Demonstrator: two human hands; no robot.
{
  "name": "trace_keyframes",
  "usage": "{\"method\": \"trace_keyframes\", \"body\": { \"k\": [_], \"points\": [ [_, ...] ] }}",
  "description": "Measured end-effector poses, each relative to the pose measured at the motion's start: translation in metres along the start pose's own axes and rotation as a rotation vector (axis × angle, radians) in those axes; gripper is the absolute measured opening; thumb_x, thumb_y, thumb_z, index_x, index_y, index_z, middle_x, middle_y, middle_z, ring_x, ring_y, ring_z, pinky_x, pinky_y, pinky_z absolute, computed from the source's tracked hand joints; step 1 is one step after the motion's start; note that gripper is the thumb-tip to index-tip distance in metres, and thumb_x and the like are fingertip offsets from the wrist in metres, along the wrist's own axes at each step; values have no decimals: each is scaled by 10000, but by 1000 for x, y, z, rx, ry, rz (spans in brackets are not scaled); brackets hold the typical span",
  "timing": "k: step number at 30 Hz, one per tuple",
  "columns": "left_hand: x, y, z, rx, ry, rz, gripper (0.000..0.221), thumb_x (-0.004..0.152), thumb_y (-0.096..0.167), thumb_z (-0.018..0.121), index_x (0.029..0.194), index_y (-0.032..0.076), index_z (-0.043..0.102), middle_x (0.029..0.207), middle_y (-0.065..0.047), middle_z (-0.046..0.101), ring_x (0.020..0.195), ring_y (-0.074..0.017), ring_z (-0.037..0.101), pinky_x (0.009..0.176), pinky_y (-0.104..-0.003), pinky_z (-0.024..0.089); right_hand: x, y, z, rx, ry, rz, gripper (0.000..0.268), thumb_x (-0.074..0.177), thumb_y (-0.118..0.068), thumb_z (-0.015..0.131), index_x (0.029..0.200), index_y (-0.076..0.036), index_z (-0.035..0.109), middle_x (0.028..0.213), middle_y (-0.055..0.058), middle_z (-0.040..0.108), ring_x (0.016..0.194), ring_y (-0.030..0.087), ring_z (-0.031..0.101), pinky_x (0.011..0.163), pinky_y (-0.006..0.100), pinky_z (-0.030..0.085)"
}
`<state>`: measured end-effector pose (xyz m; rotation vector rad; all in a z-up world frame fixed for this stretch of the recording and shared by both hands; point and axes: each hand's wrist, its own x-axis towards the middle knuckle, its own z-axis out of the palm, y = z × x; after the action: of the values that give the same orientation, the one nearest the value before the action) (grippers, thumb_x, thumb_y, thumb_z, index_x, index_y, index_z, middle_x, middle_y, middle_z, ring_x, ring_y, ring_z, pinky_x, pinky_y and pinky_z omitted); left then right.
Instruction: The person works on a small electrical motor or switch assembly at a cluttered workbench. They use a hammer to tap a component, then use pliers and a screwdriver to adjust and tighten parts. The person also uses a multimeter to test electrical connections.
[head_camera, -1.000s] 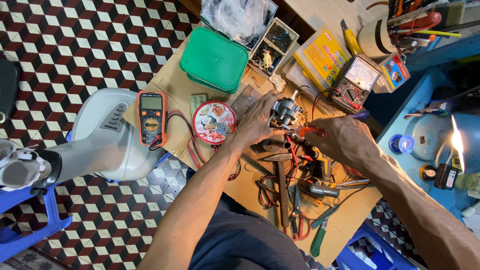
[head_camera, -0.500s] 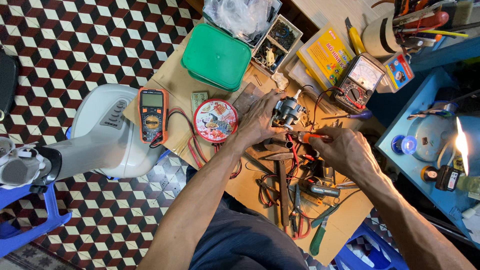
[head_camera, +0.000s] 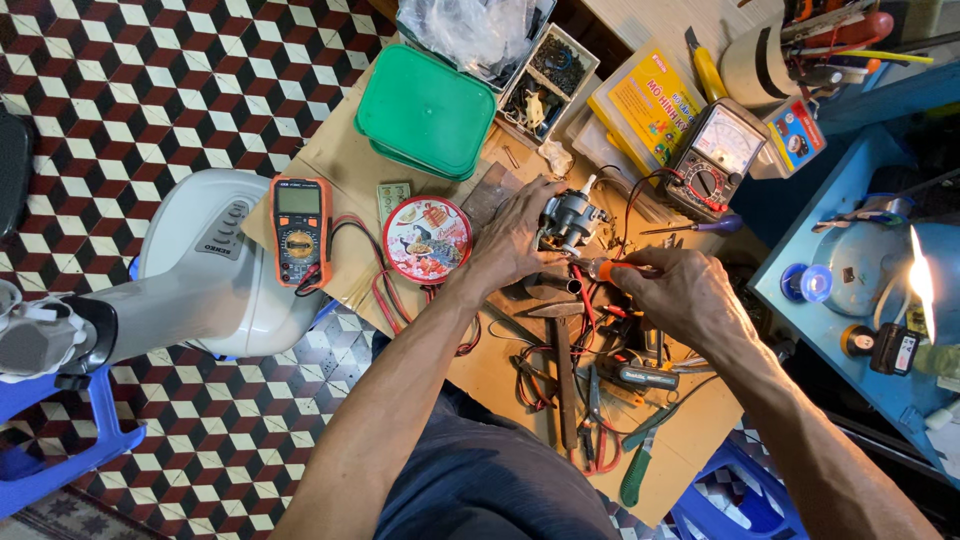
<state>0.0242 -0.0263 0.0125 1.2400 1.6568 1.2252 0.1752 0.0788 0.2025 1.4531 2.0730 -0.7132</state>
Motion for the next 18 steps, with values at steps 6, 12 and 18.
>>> {"method": "trace_keyframes", "body": {
  "k": [6, 12, 18],
  "points": [
    [-2, -5, 1, 50, 0, 20, 1030, 699, 30, 846, 1553, 214, 300, 1645, -237, 297, 1538, -384, 304, 1263, -474, 268, -4, 0, -2, -3, 29, -2, 552, 867, -542, 690, 1231, -131, 756, 796, 124, 792, 663, 205, 767, 666, 387, 625],
    [-2, -11, 4, 46, 21, 32, 1040, 692, 143, 906, 1534, 209, 300, 1625, -250, 299, 1512, -395, 315, 1241, -482, 288, -6, -11, -2, 17, 8, 53, 535, 877, -538, 680, 1213, -132, 770, 792, 132, 790, 652, 223, 763, 669, 386, 612],
    [0, -13, 9, 56, 47, 42, 1086, 677, 317, 965, 1536, 212, 308, 1612, -234, 315, 1508, -388, 325, 1239, -491, 286, 4, -17, -7, 90, -77, 84, 419, 956, -388, 617, 1171, -54, 750, 794, 112, 793, 637, 217, 770, 693, 377, 637]
  ]
}}
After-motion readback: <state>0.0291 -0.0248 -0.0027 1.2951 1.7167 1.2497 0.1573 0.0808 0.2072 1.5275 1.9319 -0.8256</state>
